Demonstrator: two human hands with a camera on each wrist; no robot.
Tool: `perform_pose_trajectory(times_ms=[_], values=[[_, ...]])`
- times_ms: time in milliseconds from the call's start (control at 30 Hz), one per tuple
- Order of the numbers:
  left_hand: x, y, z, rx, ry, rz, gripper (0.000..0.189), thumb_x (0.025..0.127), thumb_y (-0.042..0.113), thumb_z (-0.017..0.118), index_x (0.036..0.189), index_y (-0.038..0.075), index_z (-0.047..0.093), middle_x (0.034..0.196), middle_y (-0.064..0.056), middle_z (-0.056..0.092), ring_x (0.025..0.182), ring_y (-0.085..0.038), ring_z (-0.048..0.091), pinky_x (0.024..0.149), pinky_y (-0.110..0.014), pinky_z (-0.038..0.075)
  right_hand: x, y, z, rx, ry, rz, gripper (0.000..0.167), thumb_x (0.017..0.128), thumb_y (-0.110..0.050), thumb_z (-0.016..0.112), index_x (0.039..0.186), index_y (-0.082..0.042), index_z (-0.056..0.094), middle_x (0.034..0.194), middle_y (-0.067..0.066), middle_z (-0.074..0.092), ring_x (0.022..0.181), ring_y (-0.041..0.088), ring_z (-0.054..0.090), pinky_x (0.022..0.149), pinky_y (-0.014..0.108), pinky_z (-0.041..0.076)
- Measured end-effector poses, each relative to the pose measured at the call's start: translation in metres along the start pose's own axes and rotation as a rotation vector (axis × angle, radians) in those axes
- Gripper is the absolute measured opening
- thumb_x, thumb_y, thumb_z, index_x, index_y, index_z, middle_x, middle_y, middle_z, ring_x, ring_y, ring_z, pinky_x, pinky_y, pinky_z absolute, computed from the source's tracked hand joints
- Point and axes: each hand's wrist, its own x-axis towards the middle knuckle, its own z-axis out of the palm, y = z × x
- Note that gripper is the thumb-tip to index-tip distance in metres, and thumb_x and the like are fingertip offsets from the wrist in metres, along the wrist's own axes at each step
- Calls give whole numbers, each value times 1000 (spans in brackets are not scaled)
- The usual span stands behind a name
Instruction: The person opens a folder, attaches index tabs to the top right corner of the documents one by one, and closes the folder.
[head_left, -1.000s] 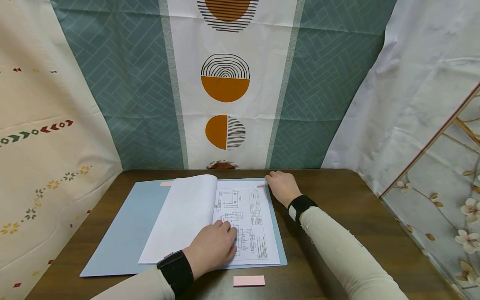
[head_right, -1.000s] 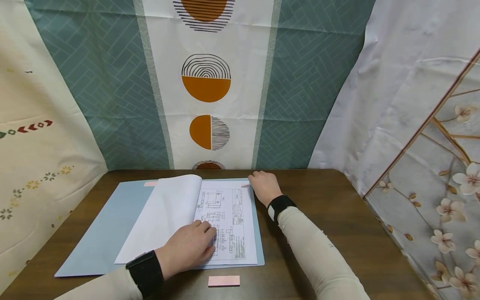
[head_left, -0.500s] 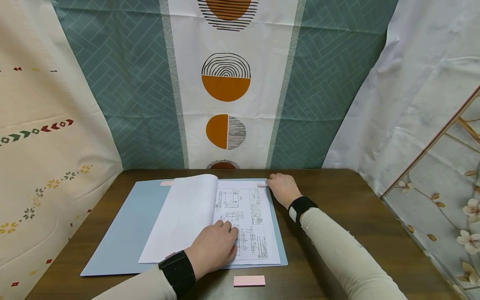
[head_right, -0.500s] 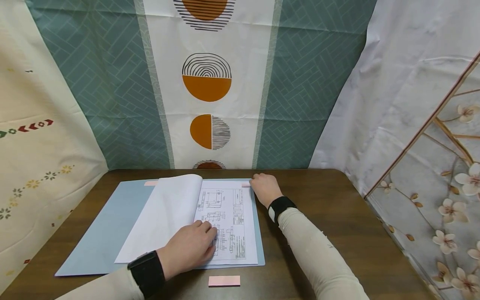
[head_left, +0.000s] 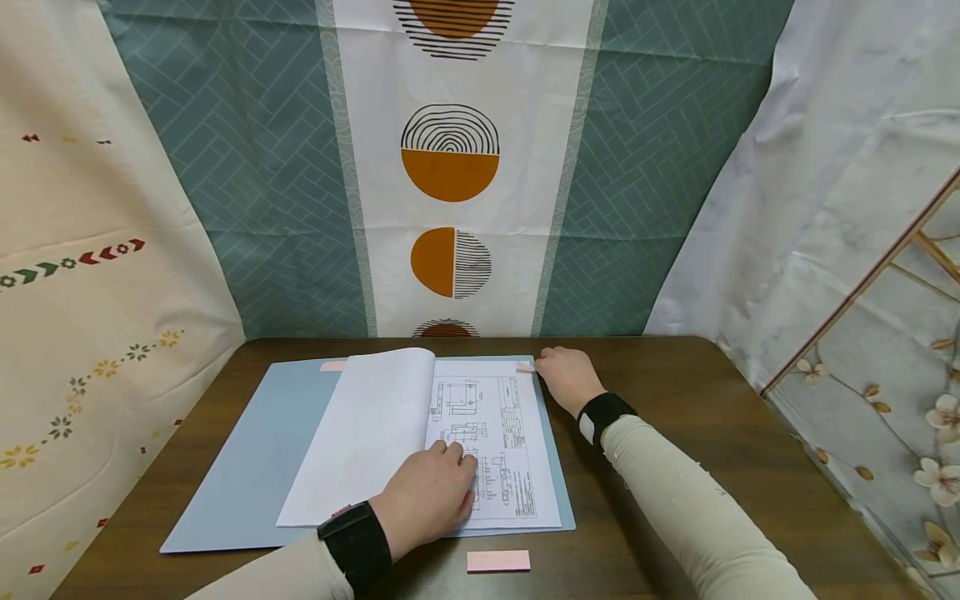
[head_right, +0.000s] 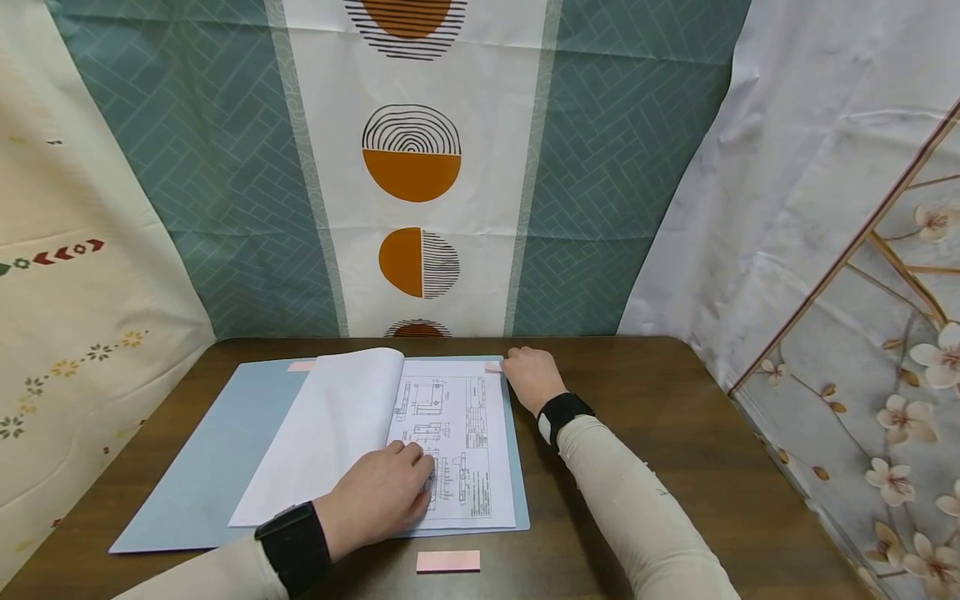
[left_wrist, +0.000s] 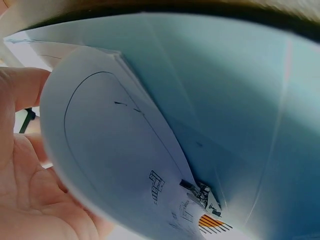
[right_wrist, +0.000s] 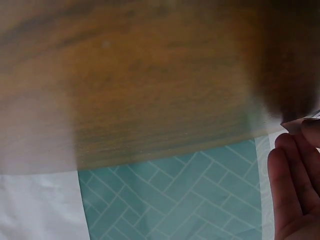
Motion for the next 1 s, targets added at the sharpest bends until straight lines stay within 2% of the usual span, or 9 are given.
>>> perform_pose_trajectory(times_ms=[267,600,800,1000], values=[[-1,0,1,3,0,-7,41,95,42,83,120,9,79,100,-9,73,78,-21,62,79,-34,64,-2,-1,-1,-7,-31,-6,19,96,2,82,108,-12,87,94,6,76,85,22,73,81,36,63],[-1,2,1,18,14,1,39,96,40,82,117,7,78,96,-9,71,78,-22,61,74,-34,62,-4,-1,0,-28,-27,-22,20,96,2,82,108,-12,87,95,5,75,85,21,74,80,35,63],[-1,0,0,12,12,4,39,96,40,82,118,8,78,97,-9,71,79,-22,61,74,-35,62,-4,0,0,6,-2,-22,13,98,-1,81,103,-12,88,90,4,72,79,19,70,74,34,62],[4,-8,-3,-30,-42,17,35,98,36,80,119,9,78,100,-8,72,82,-21,62,79,-36,62,-3,3,1,66,-4,-26,12,100,-5,79,98,-13,88,91,2,72,80,17,68,76,33,61]])
